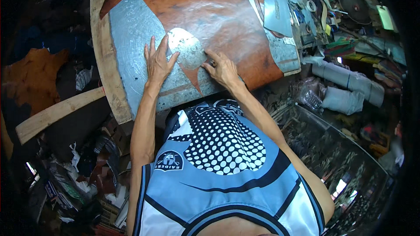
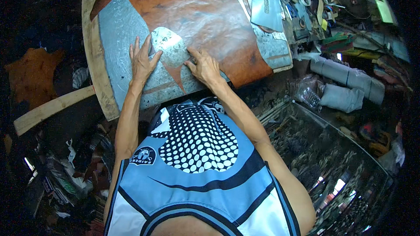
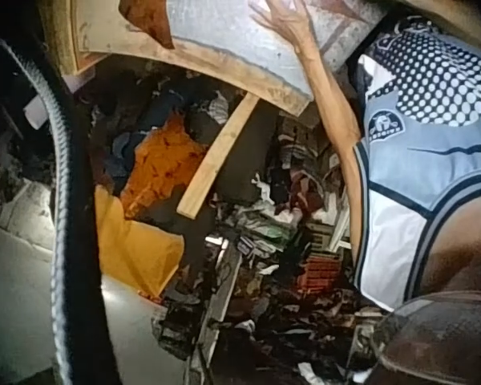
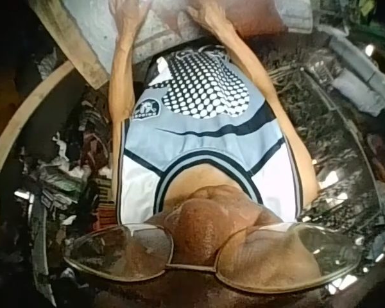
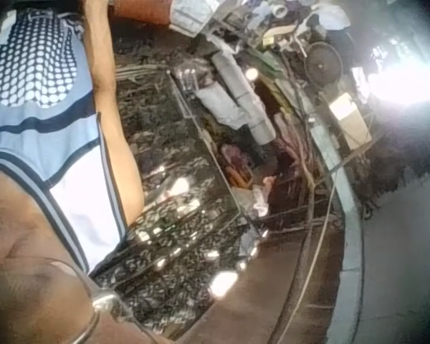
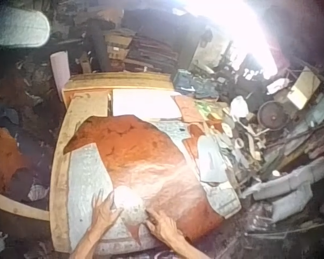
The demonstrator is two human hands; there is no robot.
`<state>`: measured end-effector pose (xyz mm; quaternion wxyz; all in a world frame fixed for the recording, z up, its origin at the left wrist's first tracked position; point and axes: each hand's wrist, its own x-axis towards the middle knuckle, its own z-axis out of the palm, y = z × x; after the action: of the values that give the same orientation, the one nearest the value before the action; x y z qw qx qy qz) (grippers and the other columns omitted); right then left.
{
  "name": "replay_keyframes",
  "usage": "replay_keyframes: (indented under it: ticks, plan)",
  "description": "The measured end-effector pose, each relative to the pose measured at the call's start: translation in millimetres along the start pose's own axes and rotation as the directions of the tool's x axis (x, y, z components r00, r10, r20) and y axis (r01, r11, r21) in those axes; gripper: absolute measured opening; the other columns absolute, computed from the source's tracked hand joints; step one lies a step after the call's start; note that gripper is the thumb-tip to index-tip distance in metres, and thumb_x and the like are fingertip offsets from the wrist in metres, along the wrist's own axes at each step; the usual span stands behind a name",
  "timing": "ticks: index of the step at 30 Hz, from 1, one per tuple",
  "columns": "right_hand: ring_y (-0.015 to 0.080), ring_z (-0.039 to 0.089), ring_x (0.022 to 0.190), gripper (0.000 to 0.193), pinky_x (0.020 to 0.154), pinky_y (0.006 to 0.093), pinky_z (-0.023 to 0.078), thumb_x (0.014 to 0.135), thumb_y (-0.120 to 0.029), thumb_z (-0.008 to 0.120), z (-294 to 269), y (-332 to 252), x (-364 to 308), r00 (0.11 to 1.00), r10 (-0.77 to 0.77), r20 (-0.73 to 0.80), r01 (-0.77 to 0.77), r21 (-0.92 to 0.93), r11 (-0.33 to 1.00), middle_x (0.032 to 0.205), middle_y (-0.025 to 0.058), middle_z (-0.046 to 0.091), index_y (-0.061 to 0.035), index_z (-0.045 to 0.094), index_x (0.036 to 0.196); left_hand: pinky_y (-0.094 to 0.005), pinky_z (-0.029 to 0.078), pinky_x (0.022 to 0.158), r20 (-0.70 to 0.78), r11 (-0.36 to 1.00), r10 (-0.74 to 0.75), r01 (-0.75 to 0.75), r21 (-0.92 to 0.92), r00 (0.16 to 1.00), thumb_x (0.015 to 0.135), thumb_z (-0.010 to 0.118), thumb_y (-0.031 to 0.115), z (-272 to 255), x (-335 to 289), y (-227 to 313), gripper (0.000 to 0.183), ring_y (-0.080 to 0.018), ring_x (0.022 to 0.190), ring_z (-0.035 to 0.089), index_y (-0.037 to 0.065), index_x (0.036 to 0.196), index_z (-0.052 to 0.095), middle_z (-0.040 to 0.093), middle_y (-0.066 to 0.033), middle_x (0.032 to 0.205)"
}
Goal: Cutting out leather shapes using a metal template and a knife.
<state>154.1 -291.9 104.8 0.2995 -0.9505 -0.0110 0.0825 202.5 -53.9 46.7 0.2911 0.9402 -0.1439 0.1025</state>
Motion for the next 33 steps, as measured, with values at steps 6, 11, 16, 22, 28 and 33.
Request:
replay_keyframes:
  ticks: [6, 11, 16, 22, 28, 33]
  plan:
    - [0.0394, 0.066, 0.091, 0.046, 0.077, 0.048, 0.054, 0.083, -0.031, 0.072, 0, -2, 12, 0.999, 0.011, -0.035, -0.011, -0.007, 1.0, 0.109, 0.0237, 0.062, -0.0159, 0.062, 0.125, -0.0584, 0.016, 0.114, 0.034, 0.999, 0.046, -0.046, -0.012, 0.998, 0.087, 0.068, 0.035, -4, 18, -5, 0.065, -0.0421, 0.139, 0.033, 0.007, 0.141, 0.047, 0.058, -0.0174, 0.132]
    - [0.038, 0.066, 0.092, 0.046, 0.077, 0.0472, 0.054, 0.083, -0.031, 0.072, -2, -5, 20, 0.998, -0.006, -0.056, 0.007, 0.009, 1.0, 0.112, 0.0216, 0.062, -0.0145, 0.062, 0.124, -0.0573, 0.016, 0.114, 0.048, 0.998, 0.055, -0.054, -0.033, 0.997, 0.087, 0.068, 0.035, -12, 28, -6, 0.066, -0.0426, 0.138, 0.033, 0.004, 0.141, 0.045, 0.054, -0.0195, 0.136]
    - [0.0368, 0.065, 0.093, 0.045, 0.081, 0.0458, 0.052, 0.082, -0.029, 0.072, -5, -1, 15, 0.997, -0.023, -0.077, 0.021, -0.026, 0.999, 0.111, 0.0191, 0.063, -0.0157, 0.061, 0.124, -0.056, 0.02, 0.114, 0.044, 0.999, 0.021, -0.019, -0.034, 0.999, 0.085, 0.068, 0.035, -16, 27, 3, 0.074, -0.0435, 0.138, 0.033, -0.002, 0.142, 0.038, 0.046, -0.0229, 0.142]
    - [0.0371, 0.064, 0.094, 0.047, 0.08, 0.0455, 0.052, 0.082, -0.025, 0.072, 2, 4, 10, 0.999, -0.012, -0.053, 0.015, 0.064, 0.998, 0.105, 0.0183, 0.065, -0.0139, 0.06, 0.126, -0.0571, 0.016, 0.115, 0.077, 0.997, -0.069, 0.073, -0.039, 0.995, 0.084, 0.067, 0.041, -4, -3, 16, 0.081, -0.0456, 0.141, 0.025, -0.004, 0.143, 0.036, 0.038, -0.0253, 0.147]
    - [0.0399, 0.064, 0.092, 0.046, 0.079, 0.0475, 0.052, 0.084, -0.028, 0.069, 0, -4, 12, 1.0, -0.004, -0.012, 0.004, -0.005, 1.0, 0.105, 0.0212, 0.064, -0.0142, 0.058, 0.127, -0.0573, 0.014, 0.115, 0.091, 0.995, -0.087, 0.083, 0.048, 0.992, 0.083, 0.069, 0.042, 5, 4, 30, 0.082, -0.0454, 0.142, 0.022, -0.002, 0.144, 0.036, 0.038, -0.0251, 0.148]
    - [0.0432, 0.063, 0.093, 0.044, 0.079, 0.0509, 0.052, 0.089, -0.031, 0.062, 6, -6, 19, 0.992, -0.032, 0.125, 0.035, -0.023, 0.999, 0.107, 0.0269, 0.06, -0.0148, 0.055, 0.129, -0.0464, 0.033, 0.108, -0.001, 0.909, -0.269, 0.253, -0.331, 0.963, 0.084, 0.072, 0.031, 6, 23, 18, 0.075, -0.0362, 0.128, 0.046, -0.006, 0.14, 0.04, 0.052, -0.0231, 0.134]
